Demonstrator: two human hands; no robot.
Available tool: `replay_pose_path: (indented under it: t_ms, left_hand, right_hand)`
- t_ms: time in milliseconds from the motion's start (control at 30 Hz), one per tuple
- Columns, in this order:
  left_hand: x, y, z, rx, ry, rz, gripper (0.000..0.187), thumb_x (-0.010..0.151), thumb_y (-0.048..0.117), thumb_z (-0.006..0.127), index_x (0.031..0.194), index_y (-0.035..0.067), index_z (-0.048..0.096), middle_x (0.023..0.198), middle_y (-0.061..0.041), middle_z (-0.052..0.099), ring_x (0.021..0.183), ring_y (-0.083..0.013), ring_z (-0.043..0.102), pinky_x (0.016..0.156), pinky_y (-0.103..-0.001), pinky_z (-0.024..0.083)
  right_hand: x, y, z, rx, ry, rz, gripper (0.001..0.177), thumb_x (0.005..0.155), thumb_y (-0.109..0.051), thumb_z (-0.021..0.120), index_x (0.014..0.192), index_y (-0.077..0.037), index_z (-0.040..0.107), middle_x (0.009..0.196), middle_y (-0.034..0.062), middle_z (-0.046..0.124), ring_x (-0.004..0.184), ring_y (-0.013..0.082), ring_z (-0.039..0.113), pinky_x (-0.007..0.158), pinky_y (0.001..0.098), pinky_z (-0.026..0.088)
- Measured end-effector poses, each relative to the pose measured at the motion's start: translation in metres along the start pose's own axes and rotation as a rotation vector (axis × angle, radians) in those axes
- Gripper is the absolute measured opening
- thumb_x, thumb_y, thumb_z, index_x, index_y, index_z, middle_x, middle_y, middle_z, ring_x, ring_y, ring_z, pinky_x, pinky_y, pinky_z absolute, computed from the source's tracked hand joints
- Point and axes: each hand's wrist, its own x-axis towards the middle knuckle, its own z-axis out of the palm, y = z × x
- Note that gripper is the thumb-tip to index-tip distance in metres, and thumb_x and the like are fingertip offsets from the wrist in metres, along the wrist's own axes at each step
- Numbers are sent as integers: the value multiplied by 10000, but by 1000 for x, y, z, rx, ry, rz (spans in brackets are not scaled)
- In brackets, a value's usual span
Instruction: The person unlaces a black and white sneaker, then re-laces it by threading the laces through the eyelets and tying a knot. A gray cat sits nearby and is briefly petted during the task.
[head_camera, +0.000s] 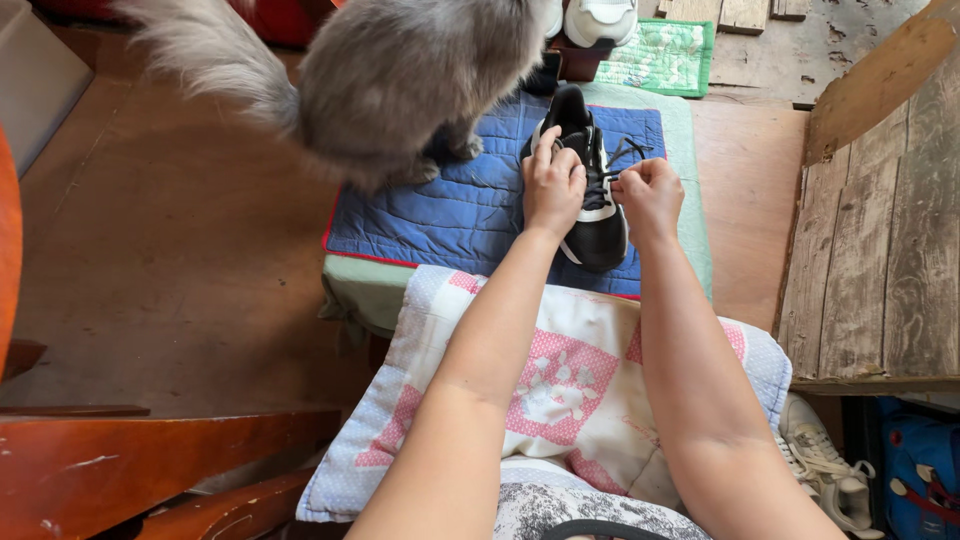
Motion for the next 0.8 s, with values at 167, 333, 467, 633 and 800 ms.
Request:
replay_pose_path:
  t_ms: [167, 333, 467, 633, 800]
  left_hand:
    - [-1, -7, 5, -40, -24, -21, 63, 879, 150, 704, 932, 123, 683, 1543, -99, 480, 1182, -377, 567, 1044, -457, 470]
    - [-3, -18, 9, -171, -80, -87, 59, 829, 115, 722, 876, 88, 698, 1585, -152, 427, 1127, -349, 610, 992, -427, 483]
    - [-1, -43, 15, -772, -59, -308, 69, 877, 86, 686, 862, 20, 681, 1598, -132, 441, 1183, -223, 603, 1003, -343, 478]
    - [7, -58, 16, -1225, -50, -566, 197, 923, 148, 673, 1085, 44, 717, 1349, -184, 583, 1105, -249, 566, 978, -357, 489]
    - [-3, -24, -1, -276, 13, -147, 293, 891, 260, 776, 1091, 90, 645, 1227, -121, 612, 1127, -274, 617, 1025, -380, 503]
  right_hand:
    - [2, -1, -5, 99, -101, 44, 77, 858, -43, 695, 930, -31, 674, 848, 40, 715, 725, 90, 689, 675, 266, 590]
    - [-6, 3, 2, -377, -58, -470, 136, 842, -73, 805, 919, -8, 714, 841, 78, 697, 757, 165, 673, 705, 340, 551]
    - [0, 6, 5, -387, 29, -355, 113, 965, -71, 735, 910, 3, 670, 810, 73, 684, 753, 179, 684, 710, 354, 555]
    - [-1, 5, 2, 171, -95, 140, 37, 982, -84, 610, 961, -56, 623, 848, 13, 676, 757, 138, 713, 644, 315, 640]
    - [-12, -4, 7, -113, -132, -126, 141, 916, -57, 710, 1054, -40, 687, 897, 21, 717, 774, 120, 692, 648, 303, 601]
